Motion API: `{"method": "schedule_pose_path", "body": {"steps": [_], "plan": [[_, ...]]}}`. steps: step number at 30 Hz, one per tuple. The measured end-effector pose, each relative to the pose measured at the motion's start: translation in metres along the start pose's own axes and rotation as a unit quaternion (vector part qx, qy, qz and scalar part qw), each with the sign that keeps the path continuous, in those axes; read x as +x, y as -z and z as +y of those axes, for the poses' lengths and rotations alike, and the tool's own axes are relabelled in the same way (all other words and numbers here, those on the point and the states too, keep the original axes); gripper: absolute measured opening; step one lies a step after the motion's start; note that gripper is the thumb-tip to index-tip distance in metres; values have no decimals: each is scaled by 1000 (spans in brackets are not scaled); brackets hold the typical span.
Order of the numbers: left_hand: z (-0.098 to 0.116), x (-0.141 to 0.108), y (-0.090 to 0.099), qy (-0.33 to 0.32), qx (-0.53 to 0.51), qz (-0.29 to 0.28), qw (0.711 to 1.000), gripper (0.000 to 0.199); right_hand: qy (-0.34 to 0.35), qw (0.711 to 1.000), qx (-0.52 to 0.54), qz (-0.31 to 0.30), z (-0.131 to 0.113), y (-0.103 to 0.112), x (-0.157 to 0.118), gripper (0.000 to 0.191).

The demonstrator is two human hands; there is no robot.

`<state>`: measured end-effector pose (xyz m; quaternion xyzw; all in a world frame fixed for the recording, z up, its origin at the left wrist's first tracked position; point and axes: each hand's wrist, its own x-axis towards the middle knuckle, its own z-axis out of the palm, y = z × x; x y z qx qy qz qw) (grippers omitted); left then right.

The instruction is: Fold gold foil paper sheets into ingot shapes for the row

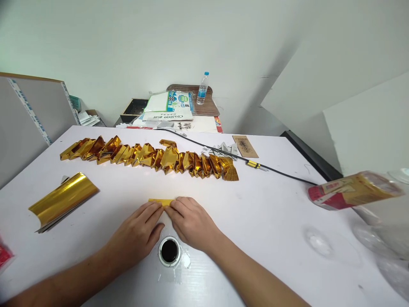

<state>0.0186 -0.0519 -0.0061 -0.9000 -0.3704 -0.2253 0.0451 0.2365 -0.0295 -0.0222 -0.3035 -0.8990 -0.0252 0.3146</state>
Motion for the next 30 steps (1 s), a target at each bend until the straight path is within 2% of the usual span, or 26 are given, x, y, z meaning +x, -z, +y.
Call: {"method": "schedule_pose_path", "body": {"steps": [13, 30], "plan": [[1, 1, -3, -22, 28, 8, 999, 27, 8, 1000, 4, 1, -1, 3, 3, 21], [1, 3, -2, -9, 6, 18, 1000, 25, 1, 1000, 6, -12, -3, 4, 5, 22]]}}
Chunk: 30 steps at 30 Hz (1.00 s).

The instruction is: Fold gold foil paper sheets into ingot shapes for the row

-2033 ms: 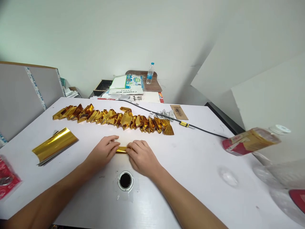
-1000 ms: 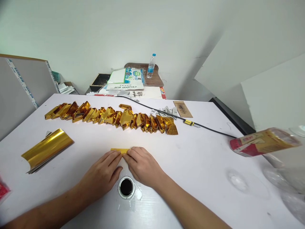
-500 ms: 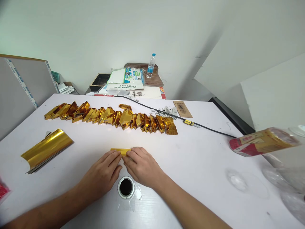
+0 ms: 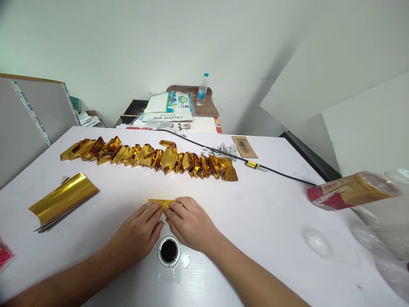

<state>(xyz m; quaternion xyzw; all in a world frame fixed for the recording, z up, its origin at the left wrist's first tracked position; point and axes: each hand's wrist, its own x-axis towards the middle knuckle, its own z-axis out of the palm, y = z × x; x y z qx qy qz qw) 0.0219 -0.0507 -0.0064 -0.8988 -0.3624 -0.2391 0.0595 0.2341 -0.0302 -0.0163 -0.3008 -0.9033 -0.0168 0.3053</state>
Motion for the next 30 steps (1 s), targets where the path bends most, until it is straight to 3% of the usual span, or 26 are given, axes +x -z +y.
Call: {"method": "schedule_pose_path", "body": {"steps": [12, 18, 23, 27, 30], "plan": [[-3, 3, 1, 7, -10, -38, 999, 23, -22, 999, -3, -37, -2, 1, 2, 21], [-24, -4, 10, 45, -37, -6, 998, 23, -66, 997, 24, 5, 9, 9, -10, 15], [-40, -8, 16, 81, -53, -24, 995, 23, -86, 994, 63, -16, 22, 18, -25, 14], [-54, -5, 23, 122, -69, -58, 988, 36, -91, 993, 78, -8, 22, 14, -25, 14], [-59, -2, 26, 144, -71, -23, 987, 42, -92, 994, 63, 8, 19, 7, -20, 13]]}}
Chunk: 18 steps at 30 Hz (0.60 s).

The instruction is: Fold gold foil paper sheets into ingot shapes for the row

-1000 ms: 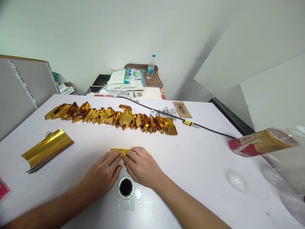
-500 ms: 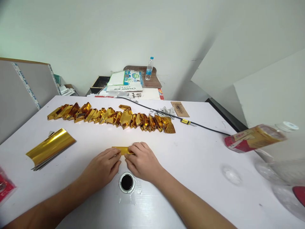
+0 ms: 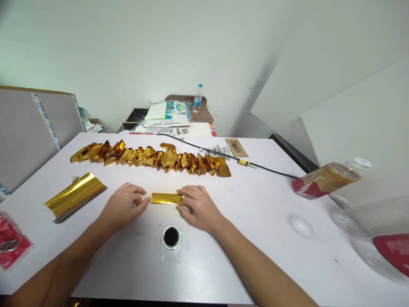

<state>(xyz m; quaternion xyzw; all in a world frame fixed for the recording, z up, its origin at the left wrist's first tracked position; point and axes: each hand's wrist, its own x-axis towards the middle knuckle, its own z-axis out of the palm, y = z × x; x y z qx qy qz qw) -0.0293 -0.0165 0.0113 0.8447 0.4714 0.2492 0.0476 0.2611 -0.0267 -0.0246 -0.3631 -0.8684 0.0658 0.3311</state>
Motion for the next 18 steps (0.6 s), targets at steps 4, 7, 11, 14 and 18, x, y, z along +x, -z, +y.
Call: {"method": "schedule_pose_path", "body": {"steps": [4, 7, 11, 14, 18], "plan": [[9, 3, -6, -32, -47, 28, 998, 17, 0, 1000, -27, 10, -5, -6, 7, 17], [15, 3, -12, -92, -34, 5, 995, 40, 10, 999, -34, 0, -7, -6, 9, 11], [16, 2, -16, -144, -12, 1, 990, 35, 43, 998, -48, 26, -12, -4, 10, 24], [16, 1, -18, -157, -2, 15, 987, 26, 78, 994, -66, 44, -14, -3, 10, 26], [17, 1, -18, -154, -3, -5, 988, 9, 75, 997, -32, 8, -12, -2, 9, 10]]}}
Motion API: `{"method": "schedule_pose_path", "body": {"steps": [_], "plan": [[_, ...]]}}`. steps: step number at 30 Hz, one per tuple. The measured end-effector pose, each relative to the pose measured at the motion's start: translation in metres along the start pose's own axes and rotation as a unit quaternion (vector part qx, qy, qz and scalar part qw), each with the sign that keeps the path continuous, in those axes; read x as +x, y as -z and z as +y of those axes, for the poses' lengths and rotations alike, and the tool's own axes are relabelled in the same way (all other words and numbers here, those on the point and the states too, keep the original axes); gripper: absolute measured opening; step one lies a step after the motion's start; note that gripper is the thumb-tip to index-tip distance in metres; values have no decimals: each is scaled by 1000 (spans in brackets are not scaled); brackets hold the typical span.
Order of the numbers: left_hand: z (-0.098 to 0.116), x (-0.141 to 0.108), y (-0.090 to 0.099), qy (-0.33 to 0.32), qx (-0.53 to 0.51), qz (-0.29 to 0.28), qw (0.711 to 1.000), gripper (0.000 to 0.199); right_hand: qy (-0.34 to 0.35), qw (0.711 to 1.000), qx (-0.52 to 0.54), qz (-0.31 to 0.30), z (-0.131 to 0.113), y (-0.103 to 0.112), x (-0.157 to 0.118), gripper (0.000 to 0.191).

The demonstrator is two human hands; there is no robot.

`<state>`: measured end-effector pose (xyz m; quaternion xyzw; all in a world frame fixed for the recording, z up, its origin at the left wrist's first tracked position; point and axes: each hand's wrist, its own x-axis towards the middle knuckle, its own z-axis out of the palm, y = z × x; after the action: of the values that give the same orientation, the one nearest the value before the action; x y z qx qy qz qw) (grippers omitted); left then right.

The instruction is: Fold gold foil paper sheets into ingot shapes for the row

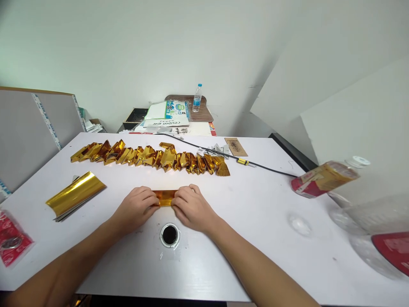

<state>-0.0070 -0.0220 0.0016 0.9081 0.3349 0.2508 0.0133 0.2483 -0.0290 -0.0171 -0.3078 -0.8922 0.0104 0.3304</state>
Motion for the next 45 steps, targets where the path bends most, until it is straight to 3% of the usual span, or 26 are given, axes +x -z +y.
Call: {"method": "schedule_pose_path", "body": {"steps": [4, 8, 14, 22, 29, 35, 40, 45], "plan": [[0, 0, 6, 21, -32, -68, 997, 11, -26, 995, 69, -62, 5, 3, -3, 6], [-3, -1, 11, 21, -43, -93, 994, 9, -32, 994, 72, -73, 8, 2, -3, 12], [-12, 0, 9, -9, -82, -56, 995, 9, -21, 996, 69, -55, 9, 0, -1, 10], [-16, 0, 6, 72, -220, -14, 973, 17, -37, 994, 102, -30, 10, -3, -2, 17], [-20, 1, 0, 90, -233, -9, 968, 13, -80, 991, 104, -21, 14, -7, 0, 12], [-27, 1, -9, 103, -200, 11, 974, 13, 18, 999, 35, 1, 15, -9, 4, 23], [-28, 1, -12, 123, -193, -4, 973, 15, 26, 999, 22, 11, 7, -6, 6, 11], [-28, 0, -15, 171, -184, -10, 968, 18, 48, 999, -8, 21, 6, -5, 5, 15]]}}
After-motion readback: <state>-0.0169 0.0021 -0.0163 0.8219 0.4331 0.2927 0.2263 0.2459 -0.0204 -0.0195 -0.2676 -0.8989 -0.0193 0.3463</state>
